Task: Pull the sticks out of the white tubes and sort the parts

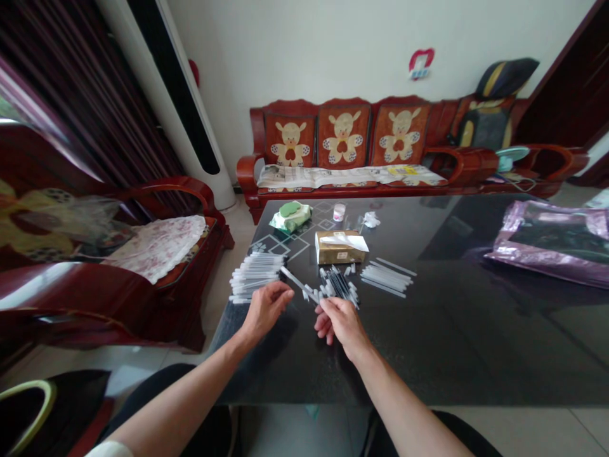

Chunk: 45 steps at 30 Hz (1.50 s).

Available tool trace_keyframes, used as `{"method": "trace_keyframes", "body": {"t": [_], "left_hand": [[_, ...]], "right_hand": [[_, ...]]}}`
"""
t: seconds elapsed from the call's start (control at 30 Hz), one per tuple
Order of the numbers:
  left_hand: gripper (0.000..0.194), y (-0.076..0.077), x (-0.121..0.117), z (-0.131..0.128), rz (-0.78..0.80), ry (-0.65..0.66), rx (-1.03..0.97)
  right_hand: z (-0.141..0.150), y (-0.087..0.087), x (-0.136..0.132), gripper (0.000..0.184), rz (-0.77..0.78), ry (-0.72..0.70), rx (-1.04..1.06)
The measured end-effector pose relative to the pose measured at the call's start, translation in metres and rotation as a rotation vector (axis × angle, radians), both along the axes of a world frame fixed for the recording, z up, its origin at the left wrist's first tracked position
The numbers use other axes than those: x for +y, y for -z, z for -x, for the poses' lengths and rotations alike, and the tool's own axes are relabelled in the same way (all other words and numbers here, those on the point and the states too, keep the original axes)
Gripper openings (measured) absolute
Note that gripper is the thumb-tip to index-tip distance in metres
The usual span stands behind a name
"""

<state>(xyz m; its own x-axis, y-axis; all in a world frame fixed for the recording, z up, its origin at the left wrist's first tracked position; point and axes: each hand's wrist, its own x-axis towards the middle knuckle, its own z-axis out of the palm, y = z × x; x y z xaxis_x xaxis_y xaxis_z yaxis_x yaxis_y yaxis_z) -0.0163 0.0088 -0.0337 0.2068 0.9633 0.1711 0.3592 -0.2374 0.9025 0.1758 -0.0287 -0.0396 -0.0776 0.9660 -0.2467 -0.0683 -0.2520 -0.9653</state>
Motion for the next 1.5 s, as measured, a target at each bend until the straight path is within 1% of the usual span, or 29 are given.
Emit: {"method": "trace_keyframes", "body": {"t": [0.07, 0.13, 0.2, 0.3, 0.43, 0.53, 0.77, 1.0, 1.17, 1.23, 1.37, 1.43, 1.5], "left_hand": [[0.038, 0.009, 0.004, -0.002, 0.254, 0.055, -0.263], [0.042, 0.015, 0.006, -0.006, 0.434, 0.101, -0.526], [0.041, 0.019, 0.006, -0.009, 0.516, 0.109, -0.694], [0.036, 0.019, 0.006, -0.01, 0.538, 0.086, -0.784], [0.034, 0.017, 0.007, -0.009, 0.54, 0.074, -0.803], [0.035, 0.017, 0.008, -0.007, 0.53, 0.056, -0.798], [0.036, 0.017, 0.011, -0.006, 0.499, 0.029, -0.788], [0.034, 0.016, 0.012, -0.007, 0.496, 0.021, -0.781], [0.034, 0.015, 0.011, -0.007, 0.492, 0.01, -0.781], [0.034, 0.016, 0.011, -0.006, 0.484, 0.012, -0.78], [0.034, 0.018, 0.012, -0.005, 0.481, 0.012, -0.78], [0.034, 0.018, 0.012, -0.006, 0.484, 0.016, -0.779], [0.034, 0.018, 0.011, -0.006, 0.485, 0.025, -0.779]], "right_hand": [[0.0, -0.002, -0.001, 0.041, -0.008, -0.007, 0.018], [0.003, -0.002, -0.002, 0.041, -0.008, -0.052, 0.018], [0.006, -0.002, -0.004, 0.041, 0.004, -0.091, 0.01], [0.01, -0.001, -0.005, 0.044, 0.052, -0.111, 0.035], [0.012, -0.001, -0.004, 0.046, 0.075, -0.156, 0.073], [0.013, -0.001, -0.003, 0.043, 0.068, -0.163, 0.068], [0.015, 0.0, 0.0, 0.043, 0.087, -0.188, 0.117], [0.012, 0.001, 0.0, 0.04, 0.042, -0.172, 0.129], [0.011, 0.001, 0.001, 0.034, -0.001, -0.105, 0.103], [0.011, 0.0, 0.0, 0.036, 0.016, -0.103, 0.105], [0.013, 0.001, -0.001, 0.046, 0.076, -0.176, 0.12], [0.013, 0.002, 0.0, 0.042, 0.057, -0.175, 0.114], [0.012, 0.004, 0.0, 0.034, 0.026, -0.136, 0.104]]}}
